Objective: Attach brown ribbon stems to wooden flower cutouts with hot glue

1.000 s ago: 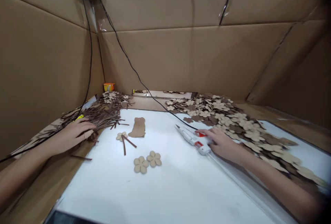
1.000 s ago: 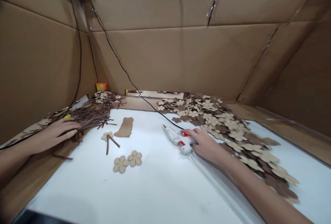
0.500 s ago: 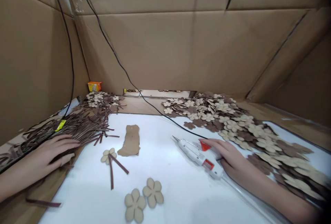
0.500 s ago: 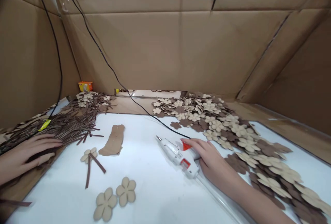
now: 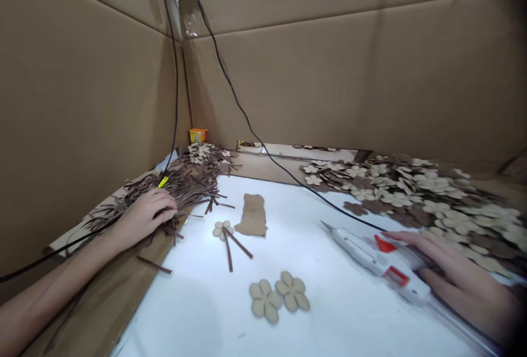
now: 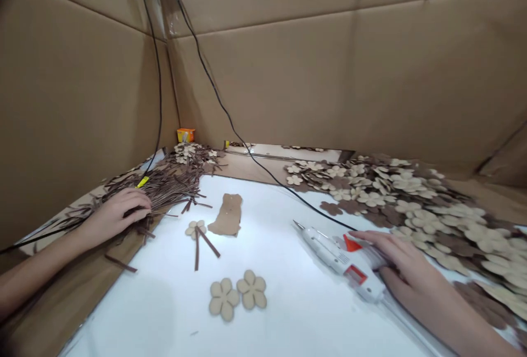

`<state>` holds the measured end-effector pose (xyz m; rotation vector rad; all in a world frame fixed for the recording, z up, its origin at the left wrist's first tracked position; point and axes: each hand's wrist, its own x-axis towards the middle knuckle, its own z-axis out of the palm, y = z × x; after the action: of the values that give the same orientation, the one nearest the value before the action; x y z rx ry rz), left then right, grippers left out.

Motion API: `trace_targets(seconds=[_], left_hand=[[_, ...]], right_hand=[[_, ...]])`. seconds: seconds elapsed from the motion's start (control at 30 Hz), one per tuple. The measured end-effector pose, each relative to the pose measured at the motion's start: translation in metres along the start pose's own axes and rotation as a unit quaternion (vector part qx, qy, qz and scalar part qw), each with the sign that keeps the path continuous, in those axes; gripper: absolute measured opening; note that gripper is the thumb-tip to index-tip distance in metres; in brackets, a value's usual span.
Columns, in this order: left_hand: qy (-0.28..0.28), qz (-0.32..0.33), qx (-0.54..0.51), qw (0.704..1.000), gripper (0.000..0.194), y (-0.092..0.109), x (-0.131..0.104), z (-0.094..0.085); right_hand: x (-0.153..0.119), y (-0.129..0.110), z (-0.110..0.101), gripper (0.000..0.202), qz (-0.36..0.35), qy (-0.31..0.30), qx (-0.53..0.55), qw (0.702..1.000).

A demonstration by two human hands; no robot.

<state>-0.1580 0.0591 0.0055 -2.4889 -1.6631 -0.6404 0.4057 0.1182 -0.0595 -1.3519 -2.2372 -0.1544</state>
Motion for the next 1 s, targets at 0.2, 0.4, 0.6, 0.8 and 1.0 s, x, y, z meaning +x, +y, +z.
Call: trace_targets(seconds=[0.2,0.4,0.6,0.8,1.0], left_hand=[[0.11,-0.149,-0.144,0.972,0.026,0.019,-0.002,-0.027],[0.235,-0.228,-0.494,0.806,0.029,0.07,0.015,-0.052],[0.137,-0.19,-0.603,0.763,0.025,0.142,0.022,-0.042],[0.003,-0.138,-0.642,0.754,0.02,0.176,0.019,-0.021],[-0.014,-0.173,-0.644,0.745,0.03,0.177,0.018,-0.004]], right_hand=[[0.014,-0.014,-0.032,0.034,0.026,0.044,-0.012,0.999],[0.041,-0.098,-0.091,0.028,-0.062,0.076,0.005,0.995],[0.058,-0.227,-0.104,0.029,-0.119,-0.06,0.19,0.973],[0.068,-0.271,-0.078,0.024,-0.193,0.054,0.197,0.96],[0.059,-0.263,-0.063,0.005,-0.075,-0.039,0.26,0.962]])
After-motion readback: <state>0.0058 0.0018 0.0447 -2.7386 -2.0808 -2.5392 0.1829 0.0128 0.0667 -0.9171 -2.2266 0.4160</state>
